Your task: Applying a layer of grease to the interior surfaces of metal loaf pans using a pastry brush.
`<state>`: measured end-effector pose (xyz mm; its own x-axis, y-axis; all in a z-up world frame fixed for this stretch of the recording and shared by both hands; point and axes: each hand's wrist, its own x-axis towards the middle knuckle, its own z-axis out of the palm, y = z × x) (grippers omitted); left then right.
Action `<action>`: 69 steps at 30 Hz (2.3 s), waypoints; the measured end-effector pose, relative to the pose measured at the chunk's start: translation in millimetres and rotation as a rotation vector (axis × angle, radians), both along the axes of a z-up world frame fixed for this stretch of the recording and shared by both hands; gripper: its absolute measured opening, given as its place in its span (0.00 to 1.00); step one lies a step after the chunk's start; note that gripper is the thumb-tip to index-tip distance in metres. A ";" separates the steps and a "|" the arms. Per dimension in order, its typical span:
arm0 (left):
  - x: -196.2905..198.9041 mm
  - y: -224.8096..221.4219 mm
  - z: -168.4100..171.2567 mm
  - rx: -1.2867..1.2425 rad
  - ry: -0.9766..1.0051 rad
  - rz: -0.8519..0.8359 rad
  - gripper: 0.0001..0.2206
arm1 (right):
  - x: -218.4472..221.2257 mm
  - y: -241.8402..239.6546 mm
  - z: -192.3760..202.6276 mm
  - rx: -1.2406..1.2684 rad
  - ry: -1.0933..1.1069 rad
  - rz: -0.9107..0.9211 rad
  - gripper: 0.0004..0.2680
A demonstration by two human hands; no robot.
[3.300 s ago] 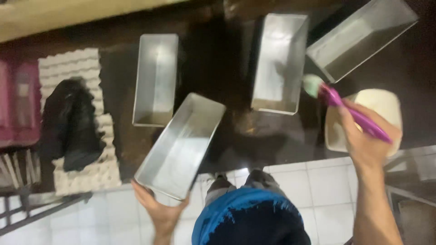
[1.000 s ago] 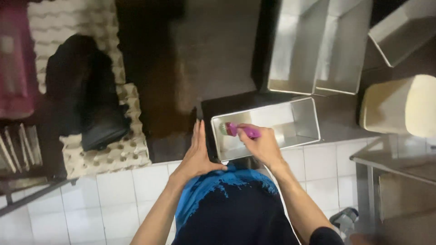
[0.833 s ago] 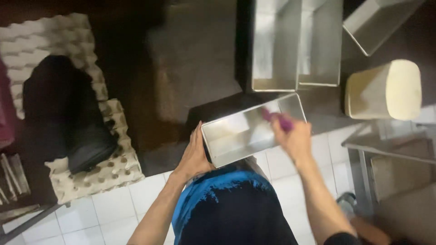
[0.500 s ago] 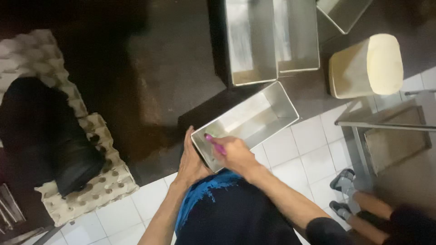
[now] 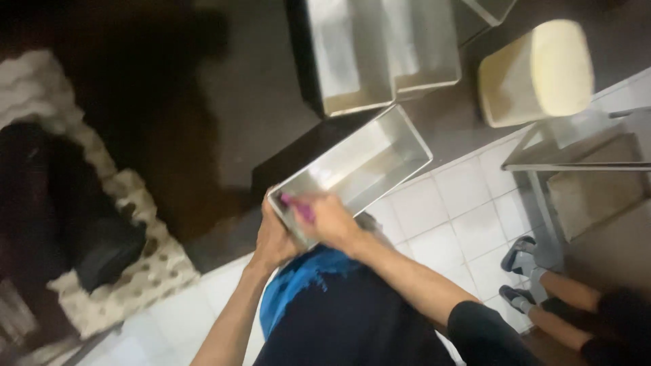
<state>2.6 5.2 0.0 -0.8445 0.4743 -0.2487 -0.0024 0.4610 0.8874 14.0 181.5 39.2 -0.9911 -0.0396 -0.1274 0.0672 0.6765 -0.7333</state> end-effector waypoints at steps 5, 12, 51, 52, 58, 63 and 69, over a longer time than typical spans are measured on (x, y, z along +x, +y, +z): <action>-5.5 3.8 23.4 -0.001 -0.020 0.027 0.58 | -14.6 22.2 14.3 0.024 -0.156 -0.154 0.11; 0.3 0.6 14.1 0.006 0.084 0.016 0.57 | -3.4 10.2 9.1 -0.091 -0.154 -0.103 0.11; 0.2 15.8 28.0 -0.010 0.025 0.082 0.55 | 42.7 94.7 20.6 0.605 0.214 -0.008 0.07; 1.9 15.8 28.3 -0.027 0.012 0.089 0.56 | 43.7 92.6 33.6 0.387 0.115 -0.018 0.05; 7.6 14.2 15.3 0.062 0.002 0.088 0.62 | 25.9 117.7 2.9 0.786 0.232 -0.052 0.07; -3.9 25.9 46.1 0.065 -0.102 0.132 0.47 | 36.8 36.0 34.0 0.135 0.070 0.096 0.09; 5.8 18.3 33.0 0.128 0.022 0.144 0.51 | 14.6 94.1 42.1 0.583 0.219 -0.093 0.07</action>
<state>8.4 23.5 33.1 -0.9105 0.3750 -0.1746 -0.0399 0.3403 0.9395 28.6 275.6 81.3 -0.9926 0.0632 0.1040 0.0356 0.9678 -0.2491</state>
